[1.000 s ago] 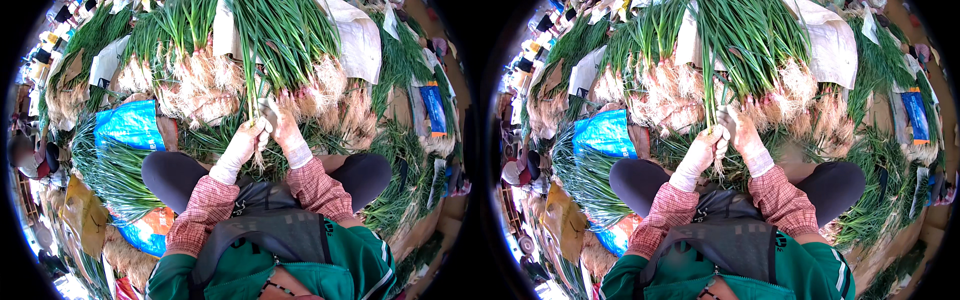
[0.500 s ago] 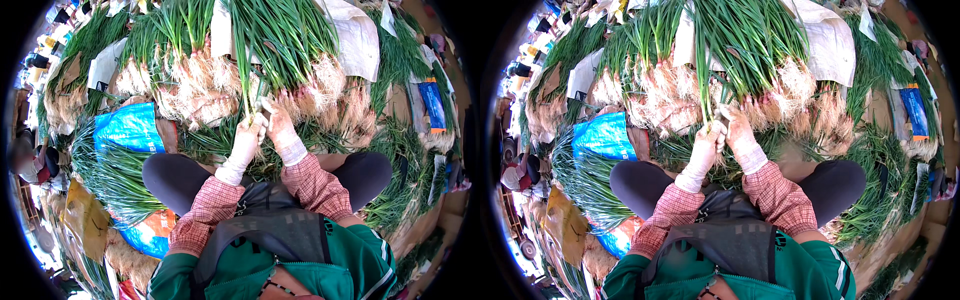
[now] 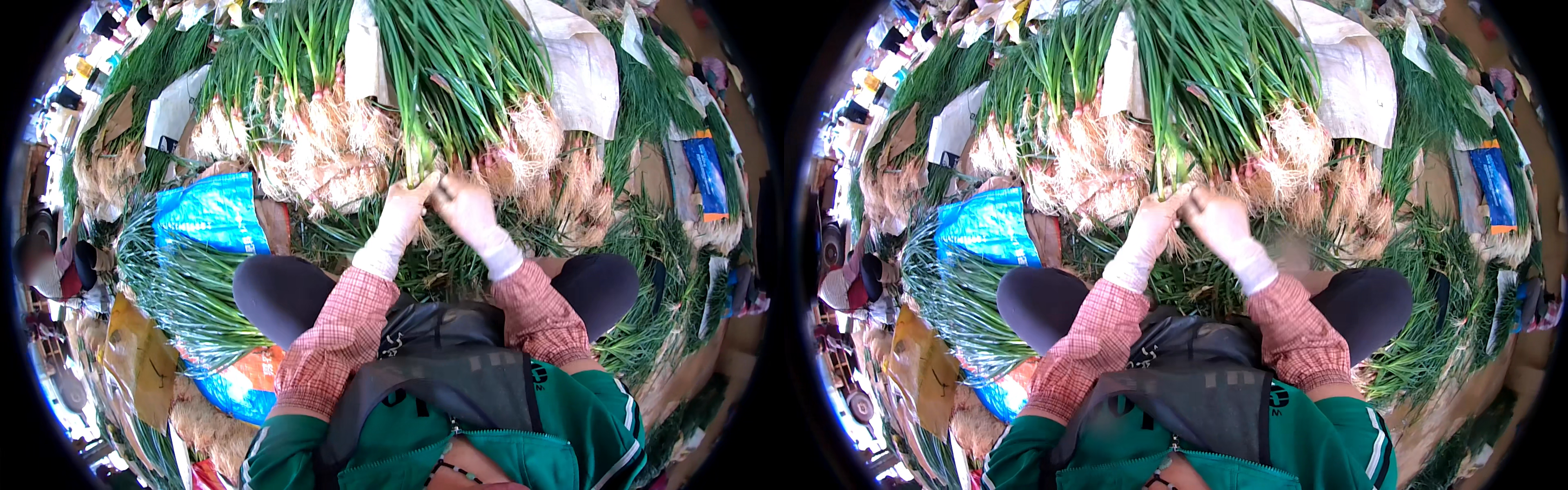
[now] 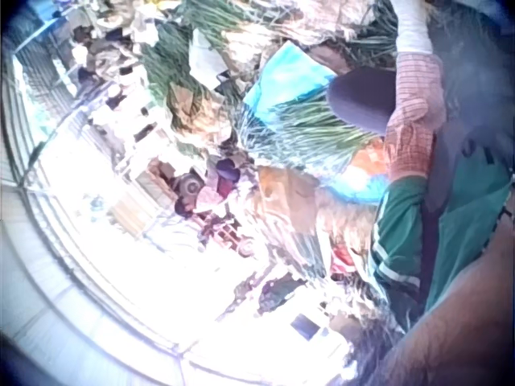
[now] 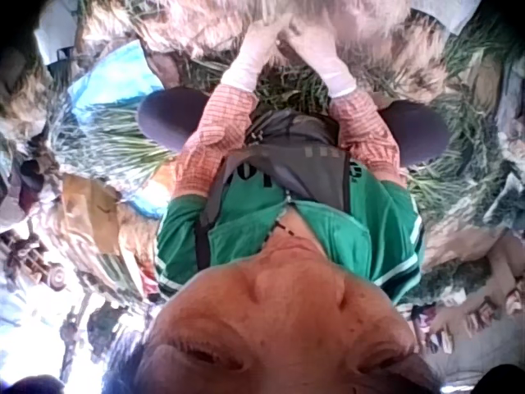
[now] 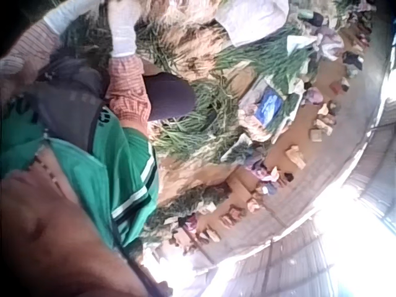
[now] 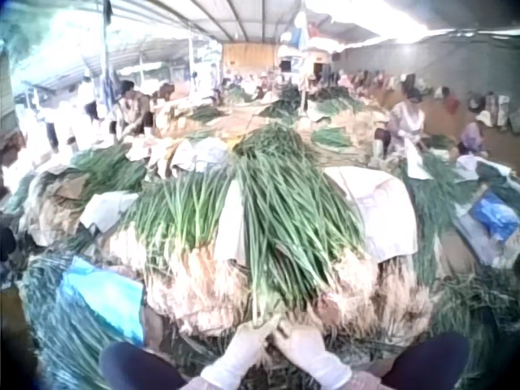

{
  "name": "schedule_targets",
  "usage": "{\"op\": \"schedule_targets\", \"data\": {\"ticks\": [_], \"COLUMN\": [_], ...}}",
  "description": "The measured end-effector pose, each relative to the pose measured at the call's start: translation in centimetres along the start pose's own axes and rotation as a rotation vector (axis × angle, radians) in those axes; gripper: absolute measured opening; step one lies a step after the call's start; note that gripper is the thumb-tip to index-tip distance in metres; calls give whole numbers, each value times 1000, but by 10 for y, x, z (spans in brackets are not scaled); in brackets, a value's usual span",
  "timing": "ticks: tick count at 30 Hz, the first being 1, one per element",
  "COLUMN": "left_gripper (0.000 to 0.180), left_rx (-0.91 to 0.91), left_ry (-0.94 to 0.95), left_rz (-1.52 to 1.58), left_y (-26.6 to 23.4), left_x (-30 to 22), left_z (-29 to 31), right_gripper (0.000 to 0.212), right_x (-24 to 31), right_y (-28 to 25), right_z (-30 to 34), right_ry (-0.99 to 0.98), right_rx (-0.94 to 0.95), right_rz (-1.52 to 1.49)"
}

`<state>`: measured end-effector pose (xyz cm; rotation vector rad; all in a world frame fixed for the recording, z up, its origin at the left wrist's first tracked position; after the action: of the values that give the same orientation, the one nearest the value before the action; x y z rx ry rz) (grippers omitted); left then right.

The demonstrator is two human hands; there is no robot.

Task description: The person cleans and sorts scallions by hand while sitting on the floor, removing outer layers and placing them into bundles.

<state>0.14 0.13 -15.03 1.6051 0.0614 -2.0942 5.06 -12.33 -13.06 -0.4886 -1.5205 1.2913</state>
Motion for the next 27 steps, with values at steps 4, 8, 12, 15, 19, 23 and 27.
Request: {"op": "schedule_targets", "data": {"ticks": [4, 8, 12, 15, 19, 23, 27], "left_gripper": [15, 17, 12, 13, 12, 32, 45], "left_rx": [12, 19, -109, 37, 371, 590, 392], "left_ry": [3, -23, 126, 30, -338, -151, -129], "left_rz": [216, 136, 201, 404, 1189, 982, 602], "left_y": [-15, -8, -8, -16, -15, -15, -24], "left_x": [16, 6, 16, 19, 7, -20, -24], "left_z": [2, 23, 28, 30, 35, 46, 44], "right_gripper": [47, 31, 21, 20, 23, 35, 41], "right_x": [-26, -5, 7, 3, -34, -41, -16], "right_y": [23, 22, 51, 63, 96, 76, 11], "right_z": [5, -27, -24, -17, -14, 1, -20], "right_ry": [314, -107, 8, 271, -242, -236, -46], "right_rx": [354, 14, -31, 179, -58, 579, -89], "right_rz": [-722, -705, -1189, -1613, -630, 28, -177]}}
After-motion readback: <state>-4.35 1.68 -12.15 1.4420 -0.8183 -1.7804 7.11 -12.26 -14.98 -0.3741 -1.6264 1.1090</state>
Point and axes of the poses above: each hand's wrist, its own z-axis away from the middle knuckle, its own y-axis out of the palm, x = y × z, the point moved 1 cm from there along -z, towards the middle knuckle, and after that the axes turned 10 degrees about y, right-handed, at the moved point
